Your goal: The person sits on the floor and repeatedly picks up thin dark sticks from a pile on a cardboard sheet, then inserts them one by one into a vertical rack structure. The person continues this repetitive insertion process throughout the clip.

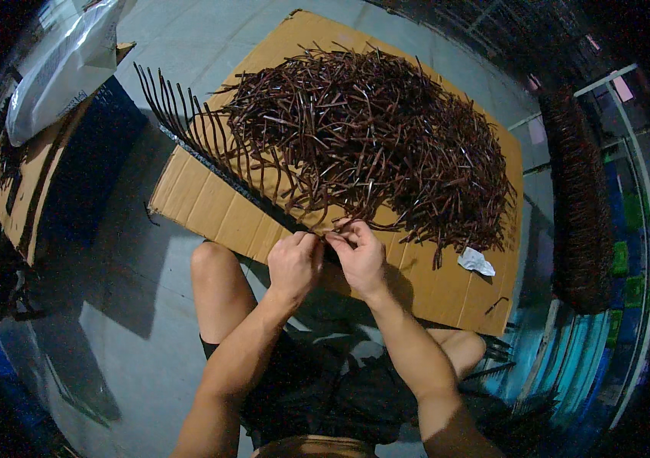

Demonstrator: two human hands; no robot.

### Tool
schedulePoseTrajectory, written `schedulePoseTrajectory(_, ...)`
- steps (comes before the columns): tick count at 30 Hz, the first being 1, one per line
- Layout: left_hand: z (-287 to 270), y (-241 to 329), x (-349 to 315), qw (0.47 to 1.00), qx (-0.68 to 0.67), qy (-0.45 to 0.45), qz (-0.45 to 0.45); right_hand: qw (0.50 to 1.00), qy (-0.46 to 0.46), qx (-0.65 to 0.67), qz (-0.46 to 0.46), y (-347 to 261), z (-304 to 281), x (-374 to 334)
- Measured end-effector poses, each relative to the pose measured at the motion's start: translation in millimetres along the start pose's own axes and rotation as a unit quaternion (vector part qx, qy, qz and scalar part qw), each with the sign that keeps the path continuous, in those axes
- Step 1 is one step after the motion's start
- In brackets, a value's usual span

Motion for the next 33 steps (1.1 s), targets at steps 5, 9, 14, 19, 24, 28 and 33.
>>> schedulePoseTrajectory(5, 9, -13, -4, 1.000, 0.010, 0.006, -0.016, 0.936, -0.095, -0.312, -0.135, -38, 14, 1)
schedulePoseTrajectory(9, -2, -25, -1, 0.997, 0.053, 0.006, -0.064, 0.976, -0.151, -0.155, -0.021, -24, -2, 22)
schedulePoseTrajectory(14, -13, -25, 9, 0.996, 0.023, -0.008, -0.091, 0.895, -0.158, -0.417, 0.001, 10, -40, 44)
schedulePoseTrajectory(19, -11, -14, 1, 0.999, -0.014, -0.009, -0.052, 0.950, -0.128, -0.282, 0.036, 9, -25, 35)
schedulePoseTrajectory(24, -6, -21, 3, 0.998, 0.009, -0.022, -0.064, 0.970, -0.022, 0.171, 0.169, 0, -9, 19)
schedulePoseTrajectory(28, -9, -17, 2, 0.998, -0.003, -0.006, -0.054, 0.973, 0.025, 0.180, 0.143, 6, 0, 15)
schedulePoseTrajectory(33, -4, -22, 2, 0.997, -0.021, -0.030, -0.074, 0.981, 0.015, 0.108, 0.162, 13, 5, 14)
Point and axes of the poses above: each hand's wrist, its own x-axis towards the middle knuckle, its own z-axis out of the palm, y = z × x, the point moved 9 cm from there along x, towards the middle knuckle, and after that the axes turned 11 degrees about -z, right-handed, at the moved point
